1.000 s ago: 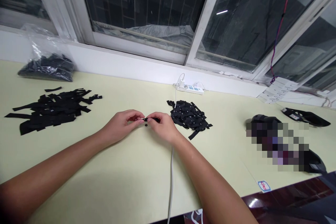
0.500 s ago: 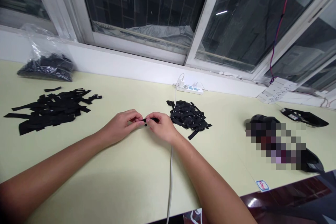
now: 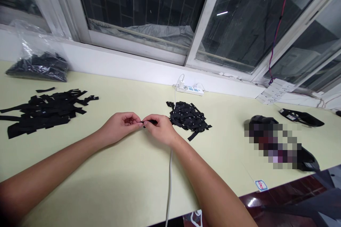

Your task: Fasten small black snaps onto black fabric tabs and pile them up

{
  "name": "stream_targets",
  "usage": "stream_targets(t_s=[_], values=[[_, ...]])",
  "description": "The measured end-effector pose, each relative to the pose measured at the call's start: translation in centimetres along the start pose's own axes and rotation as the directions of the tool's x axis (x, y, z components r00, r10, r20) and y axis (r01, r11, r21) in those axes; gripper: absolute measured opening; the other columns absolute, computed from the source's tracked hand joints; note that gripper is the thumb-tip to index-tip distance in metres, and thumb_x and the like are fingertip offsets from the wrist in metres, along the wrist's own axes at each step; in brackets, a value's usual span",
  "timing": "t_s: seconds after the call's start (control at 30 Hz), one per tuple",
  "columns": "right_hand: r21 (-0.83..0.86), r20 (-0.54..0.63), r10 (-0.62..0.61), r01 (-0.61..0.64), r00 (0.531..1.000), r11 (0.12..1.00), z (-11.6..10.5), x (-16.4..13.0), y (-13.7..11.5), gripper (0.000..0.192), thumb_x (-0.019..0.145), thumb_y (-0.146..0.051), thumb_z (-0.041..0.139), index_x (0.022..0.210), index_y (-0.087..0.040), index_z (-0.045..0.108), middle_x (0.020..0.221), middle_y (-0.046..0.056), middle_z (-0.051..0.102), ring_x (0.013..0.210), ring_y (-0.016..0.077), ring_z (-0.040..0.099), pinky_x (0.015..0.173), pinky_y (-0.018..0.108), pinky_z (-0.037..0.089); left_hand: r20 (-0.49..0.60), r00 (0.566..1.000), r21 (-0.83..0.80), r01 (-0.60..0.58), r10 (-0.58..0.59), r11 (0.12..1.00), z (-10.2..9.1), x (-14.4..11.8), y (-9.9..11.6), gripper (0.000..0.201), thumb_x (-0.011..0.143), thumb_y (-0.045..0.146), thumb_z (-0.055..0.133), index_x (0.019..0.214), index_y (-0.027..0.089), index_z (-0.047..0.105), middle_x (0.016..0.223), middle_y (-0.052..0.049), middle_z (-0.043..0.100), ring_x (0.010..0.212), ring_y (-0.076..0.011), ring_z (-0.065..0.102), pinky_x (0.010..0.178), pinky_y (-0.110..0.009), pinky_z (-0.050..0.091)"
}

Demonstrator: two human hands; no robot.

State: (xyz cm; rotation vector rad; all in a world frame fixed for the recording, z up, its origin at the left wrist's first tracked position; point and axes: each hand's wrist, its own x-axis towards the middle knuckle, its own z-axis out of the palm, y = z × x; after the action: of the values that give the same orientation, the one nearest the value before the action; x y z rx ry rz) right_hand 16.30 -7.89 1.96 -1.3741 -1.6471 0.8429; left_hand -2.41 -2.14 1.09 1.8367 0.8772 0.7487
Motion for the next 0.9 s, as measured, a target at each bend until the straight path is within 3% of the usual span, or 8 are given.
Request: stream_targets(t_s=[0.37,0.57,0.7,0.9], values=[[-0.028,-0.012,-0.005,0.005,1.0,1.0,0.2,-0.2,-0.2,0.017,0.084,-0.028,0.059,0.091,-0.018,0.071,0.074,0.0,0.065,0.067,0.0126,0.055,0.063,0.025,0.042,-0.068,0.998,0.068,-0.012,0.016,0.998,0.2,-0.2,0.4,0.021,0.078,0.039,0.07,0.079,0.018,0.066,0.073,0.0,0.062,0.068,-0.0142,0.055,0.061,-0.026,0.043],[0.004,-0.025,-0.017,0.017,1.0,1.0,0.3,-0.1,-0.1,0.014,0.084,-0.029,0.059,0.088,-0.019,0.068,0.079,0.001,0.066,0.067,0.0118,0.054,0.062,0.025,0.042,-0.142,0.965,0.21,-0.186,0.218,0.96,0.1,-0.1,0.6,0.011,0.08,0.028,0.065,0.075,0.019,0.063,0.079,-0.001,0.062,0.073,-0.0146,0.058,0.069,-0.028,0.049],[0.025,-0.029,-0.022,0.023,0.999,0.999,0.5,0.0,0.1,0.012,0.084,-0.028,0.059,0.087,-0.019,0.066,0.079,0.0,0.066,0.065,0.011,0.053,0.061,0.024,0.041,-0.163,0.932,0.209,-0.287,0.322,0.935,0.0,0.0,0.4,0.009,0.082,0.026,0.062,0.078,0.019,0.064,0.093,-0.003,0.064,0.083,-0.0156,0.061,0.075,-0.029,0.054],[0.021,-0.03,-0.022,0.022,0.999,1.0,0.4,-0.1,0.0,0.012,0.083,-0.028,0.06,0.089,-0.019,0.065,0.079,0.0,0.066,0.069,0.012,0.057,0.064,0.025,0.044,-0.143,0.955,0.213,-0.228,0.261,0.95,-0.1,-0.4,1.1,0.007,0.084,0.024,0.062,0.082,0.019,0.066,0.079,0.0,0.069,0.075,-0.0153,0.065,0.072,-0.028,0.052]])
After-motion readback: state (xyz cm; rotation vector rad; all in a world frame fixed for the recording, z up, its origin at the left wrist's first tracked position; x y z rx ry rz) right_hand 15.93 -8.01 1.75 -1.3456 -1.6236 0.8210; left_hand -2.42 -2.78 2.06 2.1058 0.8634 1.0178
